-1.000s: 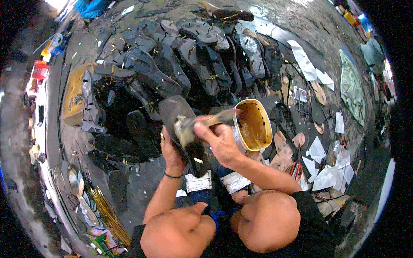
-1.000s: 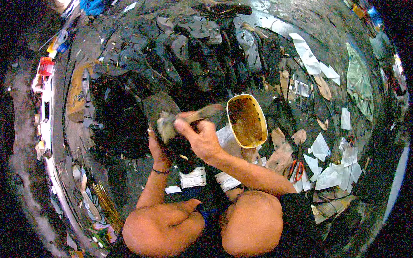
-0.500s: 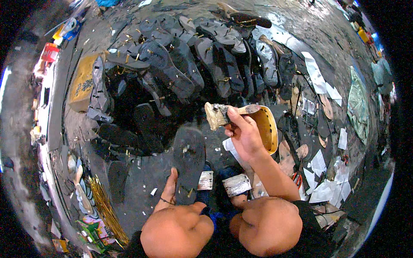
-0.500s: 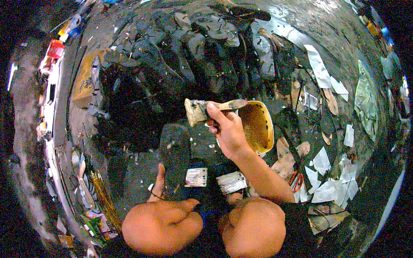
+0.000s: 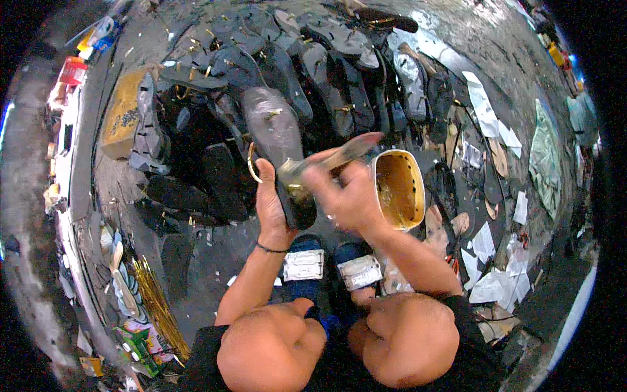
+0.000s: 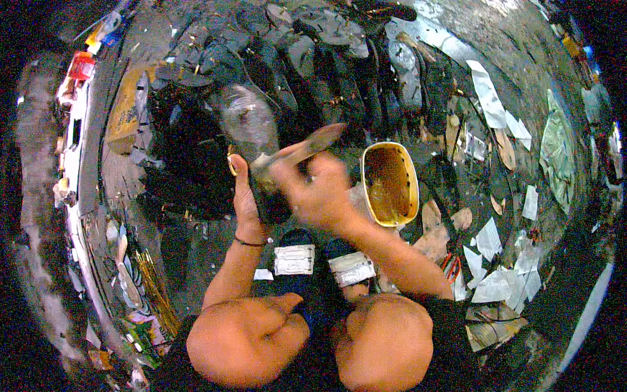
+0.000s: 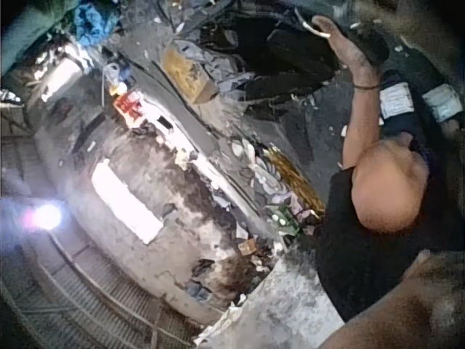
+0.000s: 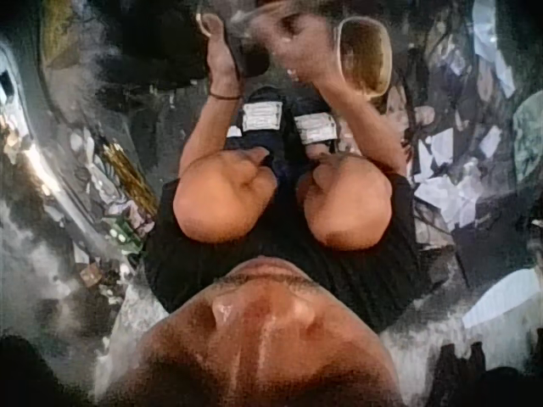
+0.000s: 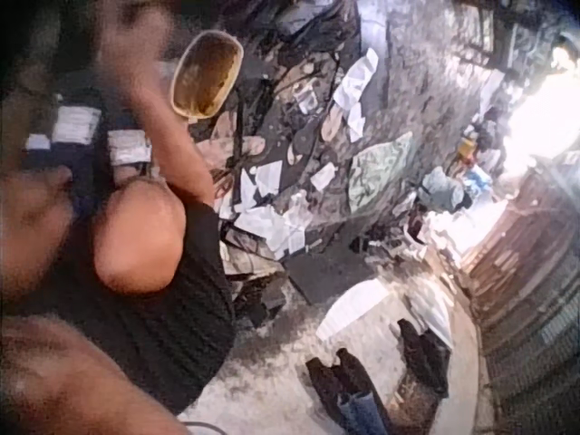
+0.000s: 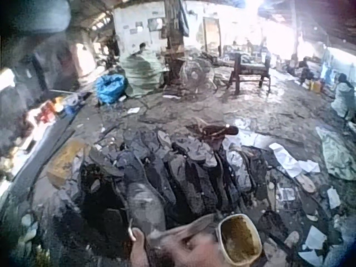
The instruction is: The person sits on the floor and applies a substance to the soles of several sandals using a brush. They then insert wooden shoe trees into the sandals and adjust the straps.
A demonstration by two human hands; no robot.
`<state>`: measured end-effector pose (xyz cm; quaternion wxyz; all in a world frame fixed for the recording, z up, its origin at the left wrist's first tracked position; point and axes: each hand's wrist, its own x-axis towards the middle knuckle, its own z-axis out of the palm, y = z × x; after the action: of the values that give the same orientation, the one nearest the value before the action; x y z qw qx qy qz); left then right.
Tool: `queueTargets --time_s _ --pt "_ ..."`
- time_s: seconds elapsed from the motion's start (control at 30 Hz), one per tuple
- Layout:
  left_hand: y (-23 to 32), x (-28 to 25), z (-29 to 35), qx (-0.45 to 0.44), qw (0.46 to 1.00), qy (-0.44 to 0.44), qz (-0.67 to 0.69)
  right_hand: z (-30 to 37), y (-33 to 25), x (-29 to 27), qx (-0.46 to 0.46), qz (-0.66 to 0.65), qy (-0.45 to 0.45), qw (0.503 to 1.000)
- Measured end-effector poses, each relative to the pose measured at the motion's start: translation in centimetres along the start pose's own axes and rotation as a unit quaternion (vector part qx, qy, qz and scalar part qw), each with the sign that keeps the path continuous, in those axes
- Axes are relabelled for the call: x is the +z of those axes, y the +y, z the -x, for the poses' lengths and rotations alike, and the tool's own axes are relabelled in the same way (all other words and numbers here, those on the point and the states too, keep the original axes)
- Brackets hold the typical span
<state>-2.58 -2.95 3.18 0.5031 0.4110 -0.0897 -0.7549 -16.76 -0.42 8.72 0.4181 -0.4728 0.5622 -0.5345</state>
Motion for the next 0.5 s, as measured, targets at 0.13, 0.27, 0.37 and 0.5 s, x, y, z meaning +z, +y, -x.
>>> queueTargets --time_s 0.13,0.27,0.37,0.5 --pt "0.9 0.8 0.6 -0.078 0.987 -0.122 0.076 0.7 -2.7 0.1 -0.161 0.026 -0.049 0.985" --pt "1.3 1.6 1.1 0.07 0.994 -0.011 -0.085 0.8 0.3 0.0 -0.199 0.107 0.009 0.974" --pt "2.7 1.5 0.2 0.025 0.998 -0.045 0.029 1.3 0.5 -1.1 -0.06 0.165 -0.009 0.984" --pt "4.6 3.2 1.1 0.073 0.997 0.003 0.028 -1.3 1.6 -2.7 0.017 0.053 0.079 0.995"
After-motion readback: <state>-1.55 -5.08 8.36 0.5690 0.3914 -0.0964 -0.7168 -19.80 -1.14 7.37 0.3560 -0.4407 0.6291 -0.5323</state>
